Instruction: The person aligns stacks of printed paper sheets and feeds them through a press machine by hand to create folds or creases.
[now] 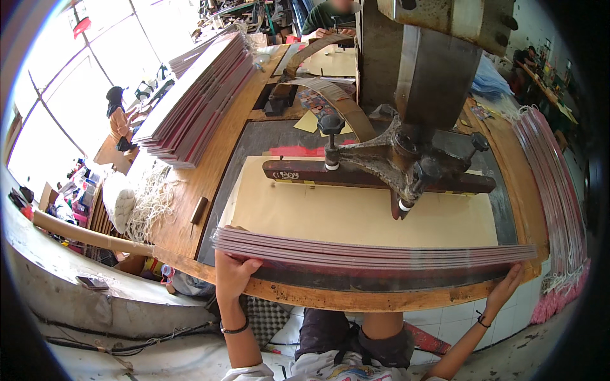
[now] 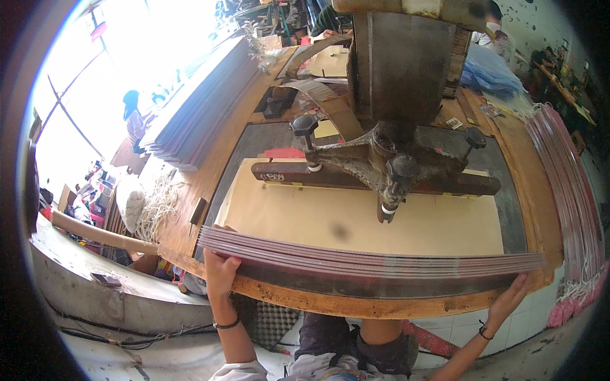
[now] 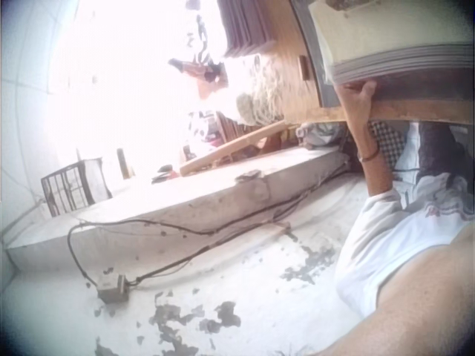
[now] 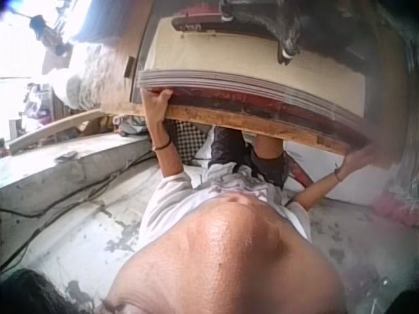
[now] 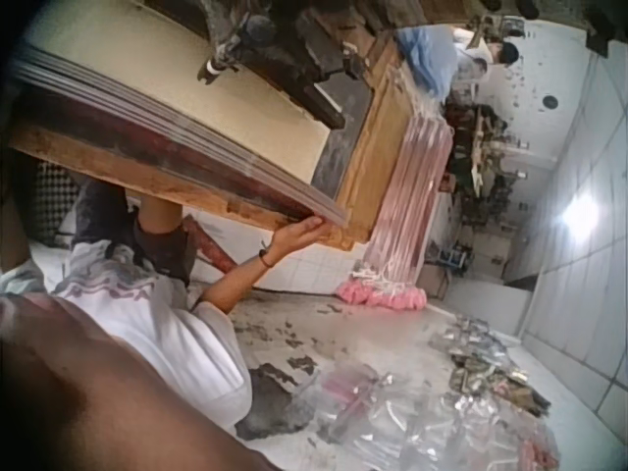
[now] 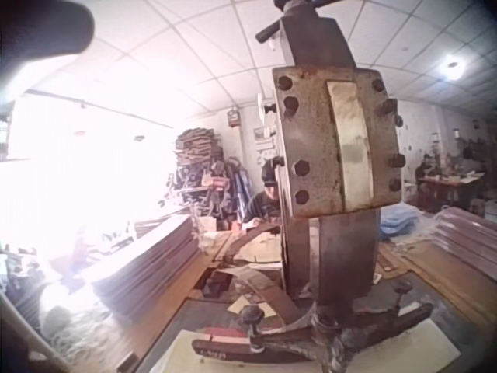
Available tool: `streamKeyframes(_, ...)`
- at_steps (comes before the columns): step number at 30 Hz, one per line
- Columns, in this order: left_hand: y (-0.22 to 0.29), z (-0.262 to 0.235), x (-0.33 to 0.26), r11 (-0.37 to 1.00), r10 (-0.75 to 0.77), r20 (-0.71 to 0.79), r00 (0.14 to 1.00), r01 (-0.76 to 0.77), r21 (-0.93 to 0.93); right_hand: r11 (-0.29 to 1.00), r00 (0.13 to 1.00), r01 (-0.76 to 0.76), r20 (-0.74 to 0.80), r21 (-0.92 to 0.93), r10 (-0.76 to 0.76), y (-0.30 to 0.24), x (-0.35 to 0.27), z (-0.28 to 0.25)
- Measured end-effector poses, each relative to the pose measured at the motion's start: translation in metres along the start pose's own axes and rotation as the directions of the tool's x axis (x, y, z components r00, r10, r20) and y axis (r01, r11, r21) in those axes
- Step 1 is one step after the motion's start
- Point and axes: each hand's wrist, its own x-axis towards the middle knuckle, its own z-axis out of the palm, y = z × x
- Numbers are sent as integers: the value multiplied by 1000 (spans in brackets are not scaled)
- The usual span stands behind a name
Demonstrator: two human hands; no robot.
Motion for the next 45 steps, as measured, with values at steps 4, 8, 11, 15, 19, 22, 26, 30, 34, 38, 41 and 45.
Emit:
streamKeyframes(4, -4, -7, 3, 997, 31, 45, 998, -34, 70, 1000, 999, -26, 27, -2, 27, 12, 3, -3)
streamKeyframes(8, 1, 0, 4, 999, 2, 36, 999, -3, 49, 999, 999, -43, -16, -24, 42, 3, 1, -1)
streamKeyframes(11, 0, -2, 2, 999, 0, 29, 1000, -1, 32, 999, 998, -50, -21, 17, 51, -1, 1, -1)
streamKeyframes(15, 1, -3, 1, 1000, 9, 45, 999, -9, -11, 999, 997, -42, -72, 8, 43, 7, 1, 3)
streamKeyframes(19, 3, 0, -1, 999, 35, 35, 999, -34, -42, 999, 1000, -15, -18, 34, 16, 12, 5, 2)
streamKeyframes(22, 2, -6, -4, 999, -19, 68, 997, 22, -46, 999, 1000, -6, 11, 48, 6, 10, 4, 2)
streamKeyframes(26, 2, -8, -6, 998, -23, 102, 994, 29, -51, 998, 999, 54, -7, -23, -54, 7, 4, 2)
streamKeyframes(30, 5, -5, -9, 998, 14, 80, 997, -9, -68, 999, 998, 52, -40, -17, -52, 11, 3, 3)
streamKeyframes(34, 7, -3, -11, 998, 28, 50, 998, -26, -50, 998, 999, 4, -53, 56, -1, 15, 3, 2)
streamKeyframes(38, 5, -5, -10, 999, 27, 49, 998, -26, -19, 999, 1000, 20, -11, 36, -20, 20, 6, 0)
streamKeyframes(41, 9, 0, -10, 997, 45, 27, 999, -44, -65, 998, 997, 56, -60, 12, -55, 6, 2, 5)
streamKeyframes(45, 7, -2, -12, 999, 9, 29, 1000, -8, -38, 999, 998, 41, -45, -6, -42, -3, -2, 5)
